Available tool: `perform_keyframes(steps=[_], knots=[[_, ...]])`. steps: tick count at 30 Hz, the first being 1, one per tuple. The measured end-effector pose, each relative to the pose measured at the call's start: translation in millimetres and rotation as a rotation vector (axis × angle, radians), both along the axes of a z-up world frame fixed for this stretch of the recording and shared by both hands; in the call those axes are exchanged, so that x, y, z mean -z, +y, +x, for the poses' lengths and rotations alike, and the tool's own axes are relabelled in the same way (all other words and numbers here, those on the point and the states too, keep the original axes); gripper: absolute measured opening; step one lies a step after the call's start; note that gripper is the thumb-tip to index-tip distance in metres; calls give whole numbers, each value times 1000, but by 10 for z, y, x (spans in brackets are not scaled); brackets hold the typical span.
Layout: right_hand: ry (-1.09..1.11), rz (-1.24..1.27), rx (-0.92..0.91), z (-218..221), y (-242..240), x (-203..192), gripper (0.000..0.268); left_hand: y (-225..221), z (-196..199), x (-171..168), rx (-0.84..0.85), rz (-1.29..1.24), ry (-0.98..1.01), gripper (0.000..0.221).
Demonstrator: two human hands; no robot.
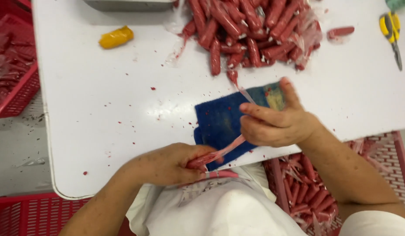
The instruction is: The person repeatedly picks up small sausages, places them on a blue cloth, and wraps each one individually in clear plastic film. The wrapped sausages are then placed into a red basket. The process is repeated continuously throughout the clip.
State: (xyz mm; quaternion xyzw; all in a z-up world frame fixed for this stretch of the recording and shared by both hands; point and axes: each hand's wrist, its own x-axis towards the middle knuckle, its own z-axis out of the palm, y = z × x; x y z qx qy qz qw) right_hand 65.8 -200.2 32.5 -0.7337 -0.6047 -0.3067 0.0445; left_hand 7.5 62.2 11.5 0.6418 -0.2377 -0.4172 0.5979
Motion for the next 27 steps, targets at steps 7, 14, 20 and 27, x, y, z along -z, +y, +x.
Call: perform_keyframes(steps=[7,14,20,27], knots=[[-262,-30,-221,989,396,-495,5,-111,12,-169,-628,-341,-32,49],[573,768,79,2529,1700,-599,11,51,-242,279,-667,-212,-99,31],[517,-32,437,2052,1561,-250,71,247,238,-96,-977,223,-1212,9],[1877,631,-338,378,988,-24,75,-86,606,-224,-962,-94,-1061,20]])
